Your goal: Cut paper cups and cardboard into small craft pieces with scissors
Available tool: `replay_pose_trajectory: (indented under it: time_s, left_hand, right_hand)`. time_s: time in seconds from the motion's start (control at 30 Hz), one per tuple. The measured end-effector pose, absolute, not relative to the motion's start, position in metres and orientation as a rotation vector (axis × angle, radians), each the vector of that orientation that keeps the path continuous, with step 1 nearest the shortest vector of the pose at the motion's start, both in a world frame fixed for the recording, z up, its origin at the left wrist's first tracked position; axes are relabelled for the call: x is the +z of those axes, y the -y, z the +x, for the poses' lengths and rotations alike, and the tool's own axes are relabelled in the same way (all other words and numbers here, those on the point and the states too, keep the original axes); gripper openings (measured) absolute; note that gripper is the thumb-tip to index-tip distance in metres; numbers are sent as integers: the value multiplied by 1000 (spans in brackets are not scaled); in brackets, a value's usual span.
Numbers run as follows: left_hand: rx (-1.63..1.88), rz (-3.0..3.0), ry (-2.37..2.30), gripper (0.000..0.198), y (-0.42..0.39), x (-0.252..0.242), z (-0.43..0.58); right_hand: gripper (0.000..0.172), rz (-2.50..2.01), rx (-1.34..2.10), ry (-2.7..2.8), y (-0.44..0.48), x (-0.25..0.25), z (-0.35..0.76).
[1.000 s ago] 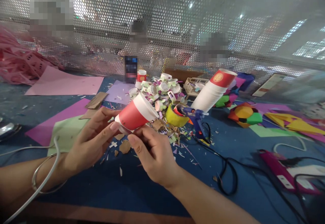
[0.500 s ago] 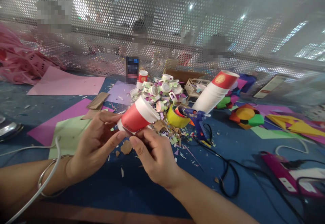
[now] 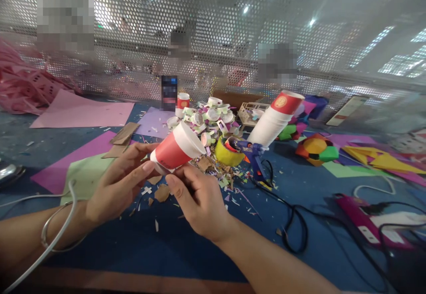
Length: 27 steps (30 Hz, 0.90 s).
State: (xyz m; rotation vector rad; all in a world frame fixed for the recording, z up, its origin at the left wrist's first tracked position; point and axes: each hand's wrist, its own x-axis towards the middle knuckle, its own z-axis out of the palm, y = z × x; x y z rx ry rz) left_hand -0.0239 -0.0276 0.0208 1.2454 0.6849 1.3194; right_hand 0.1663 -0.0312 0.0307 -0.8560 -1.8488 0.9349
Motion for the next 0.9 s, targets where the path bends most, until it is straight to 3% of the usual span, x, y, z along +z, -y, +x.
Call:
replay_pose_trajectory:
  time_s: [0.63,0.9]
  left_hand:
    - [1276,1176,-722,22,28,9,-24]
    - [1320,1173,-715,23,27,13,-19]
  right_hand:
    - [26,-956,909,1896,26,29,165]
    - [20,-912,960,1856,28,29,167]
